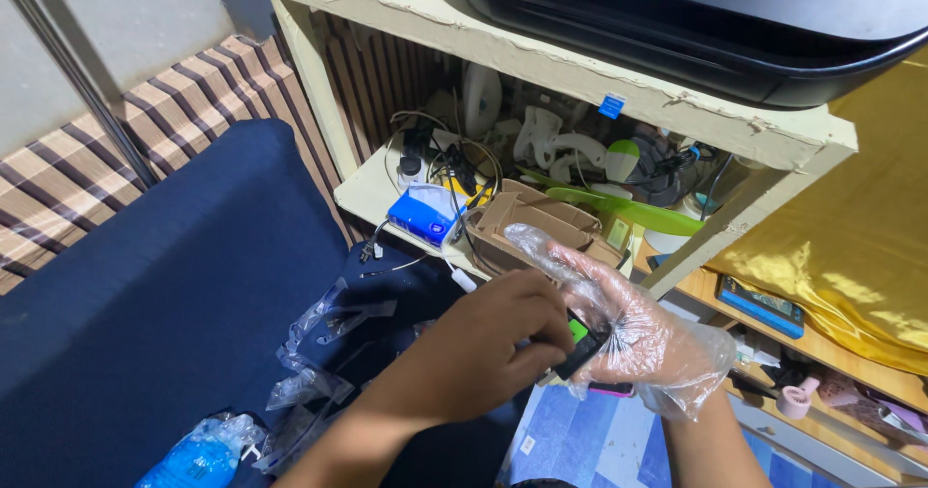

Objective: The person sits on a bed and handles ink cartridges from a cardboard box, peeling plastic wrapping and tape from a magenta cartridge and a black cartridge, pressing and turning the cartridges in their hands, and placing a small blue item on the shelf under a printer. They then pick up a syringe-like bottle from the work surface.

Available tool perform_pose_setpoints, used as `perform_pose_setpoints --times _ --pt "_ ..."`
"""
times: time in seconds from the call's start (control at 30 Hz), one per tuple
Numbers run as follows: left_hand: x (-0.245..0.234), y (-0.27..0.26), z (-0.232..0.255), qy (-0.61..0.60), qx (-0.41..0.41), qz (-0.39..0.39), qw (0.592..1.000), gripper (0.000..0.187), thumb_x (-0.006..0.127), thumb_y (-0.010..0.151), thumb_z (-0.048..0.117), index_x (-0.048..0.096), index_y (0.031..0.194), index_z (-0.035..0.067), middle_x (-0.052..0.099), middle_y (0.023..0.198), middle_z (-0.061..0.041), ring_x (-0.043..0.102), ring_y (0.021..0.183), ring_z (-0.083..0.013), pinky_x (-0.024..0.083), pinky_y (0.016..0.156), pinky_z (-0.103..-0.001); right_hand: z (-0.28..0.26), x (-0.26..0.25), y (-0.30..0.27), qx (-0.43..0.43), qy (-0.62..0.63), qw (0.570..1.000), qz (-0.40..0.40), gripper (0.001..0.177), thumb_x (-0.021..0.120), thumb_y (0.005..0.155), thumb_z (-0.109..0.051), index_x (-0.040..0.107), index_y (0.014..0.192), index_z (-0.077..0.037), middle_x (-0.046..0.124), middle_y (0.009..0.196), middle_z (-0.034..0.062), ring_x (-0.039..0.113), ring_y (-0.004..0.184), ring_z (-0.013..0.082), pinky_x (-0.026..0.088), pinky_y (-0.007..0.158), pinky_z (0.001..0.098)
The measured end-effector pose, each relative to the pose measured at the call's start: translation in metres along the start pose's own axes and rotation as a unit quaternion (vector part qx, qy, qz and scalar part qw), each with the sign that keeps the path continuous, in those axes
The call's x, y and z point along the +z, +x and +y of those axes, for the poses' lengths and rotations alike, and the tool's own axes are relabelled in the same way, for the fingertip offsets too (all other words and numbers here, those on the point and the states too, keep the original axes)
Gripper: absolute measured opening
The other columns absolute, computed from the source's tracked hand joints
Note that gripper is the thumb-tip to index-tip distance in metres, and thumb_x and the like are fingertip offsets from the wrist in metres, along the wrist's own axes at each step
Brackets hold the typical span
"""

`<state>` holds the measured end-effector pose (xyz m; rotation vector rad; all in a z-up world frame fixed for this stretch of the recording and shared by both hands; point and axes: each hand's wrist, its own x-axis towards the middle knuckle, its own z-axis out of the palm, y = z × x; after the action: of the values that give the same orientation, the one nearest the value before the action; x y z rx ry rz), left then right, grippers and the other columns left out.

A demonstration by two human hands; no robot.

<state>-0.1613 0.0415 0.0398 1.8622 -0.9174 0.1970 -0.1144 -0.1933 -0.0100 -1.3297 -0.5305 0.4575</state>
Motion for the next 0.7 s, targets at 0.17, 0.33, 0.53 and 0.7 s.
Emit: perform_pose_setpoints --times 0.17,0.33,0.53,0.7 --pt "0.004 0.001 0.004 -0.004 -0.046 0.044 0.998 0.013 0.075 0.089 0.01 0.064 0.093 0.005 0.062 0.099 -0.009 0.064 0.102 -0.0268 0.051 0.092 -0.036 -0.001 0.0 0.004 -0.06 -0.074 0.995 0.003 0.122 0.098 0.052 -0.013 0.037 0.156 0.0 0.042 0.162 0.0113 0.048 0.142 0.0213 0.038 0.116 0.0386" --pt "0.015 -0.001 0.01 -0.039 -0.158 0.098 0.982 0.021 0.076 0.083 0.008 0.062 0.099 0.004 0.054 0.109 -0.009 0.065 0.098 -0.0225 0.055 0.086 -0.034 -0.001 0.002 0.005 -0.025 -0.039 0.998 0.046 0.122 0.095 0.052 -0.013 0.039 0.16 -0.004 0.056 0.139 0.0161 0.058 0.123 0.0241 0.042 0.109 0.0373" --pt "0.021 0.003 0.005 -0.16 -0.235 0.137 0.949 0.027 0.078 0.078 0.003 0.061 0.099 0.0 0.05 0.12 -0.007 0.065 0.104 -0.0218 0.062 0.087 -0.032 -0.003 0.002 0.005 0.002 -0.049 0.996 0.068 0.118 0.091 0.052 -0.004 0.039 0.158 -0.009 0.067 0.119 0.0161 0.065 0.106 0.0244 0.053 0.092 0.035" --pt "0.02 0.002 0.001 -0.162 -0.254 0.151 0.942 0.034 0.079 0.076 0.004 0.057 0.102 0.001 0.054 0.121 -0.009 0.066 0.107 -0.0226 0.062 0.086 -0.031 0.001 0.0 0.007 0.005 -0.054 0.995 0.087 0.119 0.088 0.051 0.0 0.04 0.16 -0.011 0.066 0.113 0.0132 0.065 0.098 0.0222 0.054 0.086 0.0332"
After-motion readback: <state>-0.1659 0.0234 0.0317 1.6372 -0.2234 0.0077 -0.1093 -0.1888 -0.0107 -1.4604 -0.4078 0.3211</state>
